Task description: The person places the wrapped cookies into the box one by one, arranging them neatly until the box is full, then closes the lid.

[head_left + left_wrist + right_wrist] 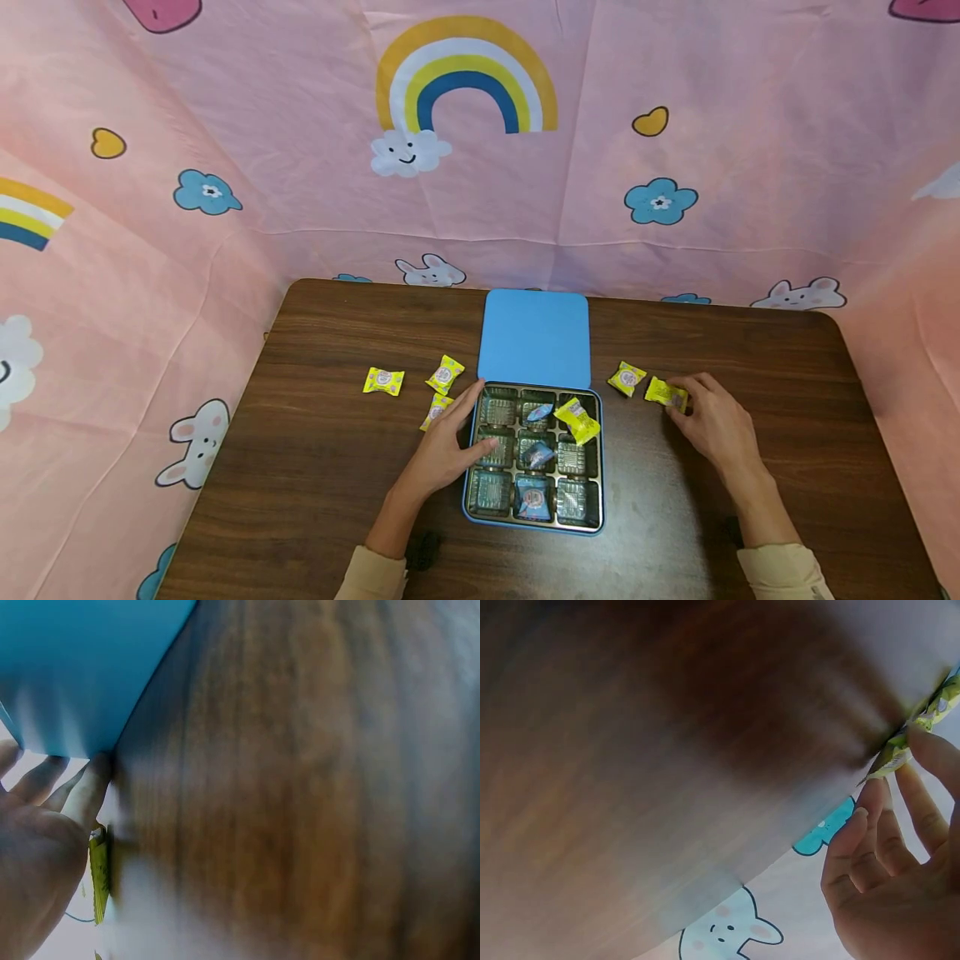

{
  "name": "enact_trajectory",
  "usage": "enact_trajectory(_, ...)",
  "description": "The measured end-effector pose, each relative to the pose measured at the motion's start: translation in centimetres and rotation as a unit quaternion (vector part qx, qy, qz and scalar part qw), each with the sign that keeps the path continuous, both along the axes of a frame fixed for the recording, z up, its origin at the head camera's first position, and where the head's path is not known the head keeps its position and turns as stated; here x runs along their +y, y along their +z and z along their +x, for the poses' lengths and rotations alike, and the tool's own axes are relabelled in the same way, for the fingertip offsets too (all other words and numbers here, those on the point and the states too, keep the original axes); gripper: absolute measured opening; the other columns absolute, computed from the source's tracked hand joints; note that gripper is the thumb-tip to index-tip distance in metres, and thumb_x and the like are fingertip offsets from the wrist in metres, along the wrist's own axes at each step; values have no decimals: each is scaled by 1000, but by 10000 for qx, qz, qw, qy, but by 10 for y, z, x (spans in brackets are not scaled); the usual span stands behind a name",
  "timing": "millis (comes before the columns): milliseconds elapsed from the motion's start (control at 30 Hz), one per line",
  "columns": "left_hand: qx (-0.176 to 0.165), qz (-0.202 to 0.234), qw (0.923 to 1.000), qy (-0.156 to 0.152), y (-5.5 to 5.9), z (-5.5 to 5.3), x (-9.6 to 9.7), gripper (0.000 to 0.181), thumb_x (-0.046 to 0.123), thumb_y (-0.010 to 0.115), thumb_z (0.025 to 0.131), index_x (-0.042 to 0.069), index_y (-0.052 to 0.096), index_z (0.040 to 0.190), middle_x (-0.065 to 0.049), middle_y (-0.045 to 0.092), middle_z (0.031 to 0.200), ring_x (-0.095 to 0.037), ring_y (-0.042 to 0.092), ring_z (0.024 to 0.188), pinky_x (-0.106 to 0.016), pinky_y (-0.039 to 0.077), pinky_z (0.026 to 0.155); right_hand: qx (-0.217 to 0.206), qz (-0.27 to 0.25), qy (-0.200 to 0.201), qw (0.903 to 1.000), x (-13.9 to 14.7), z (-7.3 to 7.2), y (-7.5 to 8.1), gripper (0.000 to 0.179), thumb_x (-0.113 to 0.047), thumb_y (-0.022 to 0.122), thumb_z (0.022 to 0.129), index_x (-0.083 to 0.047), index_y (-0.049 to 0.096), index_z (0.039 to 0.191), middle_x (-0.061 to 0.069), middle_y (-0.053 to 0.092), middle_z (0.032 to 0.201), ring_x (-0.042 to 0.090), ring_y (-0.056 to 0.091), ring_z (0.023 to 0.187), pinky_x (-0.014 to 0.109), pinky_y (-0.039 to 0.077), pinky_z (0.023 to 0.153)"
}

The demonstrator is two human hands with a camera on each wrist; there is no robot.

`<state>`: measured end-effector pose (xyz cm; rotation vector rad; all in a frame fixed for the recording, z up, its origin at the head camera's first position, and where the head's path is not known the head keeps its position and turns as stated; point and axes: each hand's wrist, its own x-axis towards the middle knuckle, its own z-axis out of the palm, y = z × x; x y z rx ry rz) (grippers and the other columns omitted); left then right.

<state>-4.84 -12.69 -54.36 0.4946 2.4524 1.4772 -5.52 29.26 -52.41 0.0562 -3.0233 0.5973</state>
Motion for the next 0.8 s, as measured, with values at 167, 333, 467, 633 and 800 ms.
enact_trajectory(167, 131, 87, 9999, 3, -1, 0, 0, 85, 33, 74, 91, 21, 24, 159, -11, 24, 163, -32, 29, 146, -55, 41, 106, -97, 3, -5, 10000, 0, 0, 0, 41, -20, 82, 81, -9, 68, 118, 15, 63, 112, 23, 59, 71, 47, 48, 54)
enact_trajectory(333, 67, 90, 9999, 4, -1, 1, 0, 86, 33, 74, 91, 20, 24, 160, -9, 23, 163, -31, 28, 147, -55, 41, 107, -19, 17, -19, 10000, 1, 2, -1, 41, -21, 81, 81, -8, 68, 117, 15, 64, 112, 23, 59, 70, 48, 49, 54)
enact_trajectory(467, -44, 47, 10000, 7, -1, 1, 0, 87, 33, 74, 91, 21, 23, 160, -5, 22, 164, -26, 25, 148, -53, 40, 109, 58, -5, -22, 10000, 1, 5, -1, 42, -22, 82, 80, -8, 68, 117, 15, 64, 111, 26, 60, 71, 49, 48, 54)
enact_trajectory(633, -52, 3, 10000, -3, -1, 0, 0, 86, 32, 74, 92, 22, 22, 160, -2, 21, 164, -25, 25, 148, -52, 39, 109, 175, -20, 1, 9998, 0, 8, -1, 41, -21, 82, 80, -7, 69, 116, 17, 65, 109, 37, 62, 87, 55, 51, 61)
enact_trajectory(800, 20, 21, 10000, -14, -1, 0, 0, 86, 32, 73, 92, 24, 22, 160, -2, 22, 163, -27, 25, 148, -53, 40, 108, 316, -43, -22, 9995, -1, 10, 0, 40, -21, 82, 79, -7, 70, 114, 18, 66, 109, 43, 58, 99, 60, 50, 66)
